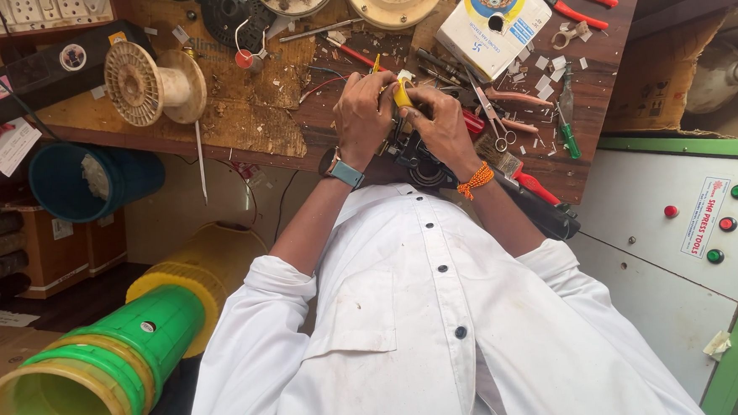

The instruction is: The person works at a cluttered workbench, handling a small motor and its wiring. They connect wires, use pliers to cut and strip, and wrap connections with yellow electrical tape. The person also wipes the motor with a cloth and retrieves a power cord from a shelf before continuing to secure the wiring.

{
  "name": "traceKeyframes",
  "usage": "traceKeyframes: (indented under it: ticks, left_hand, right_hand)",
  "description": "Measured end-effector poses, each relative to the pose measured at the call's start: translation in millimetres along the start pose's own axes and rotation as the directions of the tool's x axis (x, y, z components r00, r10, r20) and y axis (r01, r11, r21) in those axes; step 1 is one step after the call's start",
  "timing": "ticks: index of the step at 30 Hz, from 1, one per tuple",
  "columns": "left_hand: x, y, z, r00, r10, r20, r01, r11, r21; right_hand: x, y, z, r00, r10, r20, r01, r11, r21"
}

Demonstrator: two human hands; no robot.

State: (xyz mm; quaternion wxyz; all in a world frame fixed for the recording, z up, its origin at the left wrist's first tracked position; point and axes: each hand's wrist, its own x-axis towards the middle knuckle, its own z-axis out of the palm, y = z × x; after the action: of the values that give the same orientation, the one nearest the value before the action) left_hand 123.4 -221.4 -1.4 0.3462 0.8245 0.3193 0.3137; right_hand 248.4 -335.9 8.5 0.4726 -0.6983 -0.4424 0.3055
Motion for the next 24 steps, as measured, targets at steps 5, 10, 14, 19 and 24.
traceKeyframes:
  ticks: [5,10,14,19,24]
  left_hand:
    - [6,-8,19,0.986,-0.168,-0.005,0.168,0.985,0.044]
    - [1,-12,36,0.977,-0.214,0.001,0.214,0.977,-0.022]
    - [0,-29,25,0.908,-0.323,0.267,0.415,0.783,-0.464]
    - [-3,-46,15,0.925,-0.126,0.359,0.376,0.455,-0.807]
    - [-6,-42,17,0.943,-0.042,0.33,0.274,0.661,-0.699]
  right_hand:
    - [0,4,1,0.989,0.15,-0.011,-0.151,0.985,-0.084]
    - [-9,4,-6,0.953,0.301,-0.031,-0.298,0.951,0.082]
    - [-12,2,-16,0.922,0.383,-0.062,-0.331,0.861,0.386]
    - [0,5,-24,0.922,0.326,-0.211,-0.222,0.888,0.403]
    - [9,8,-18,0.948,0.258,-0.188,-0.173,0.91,0.377]
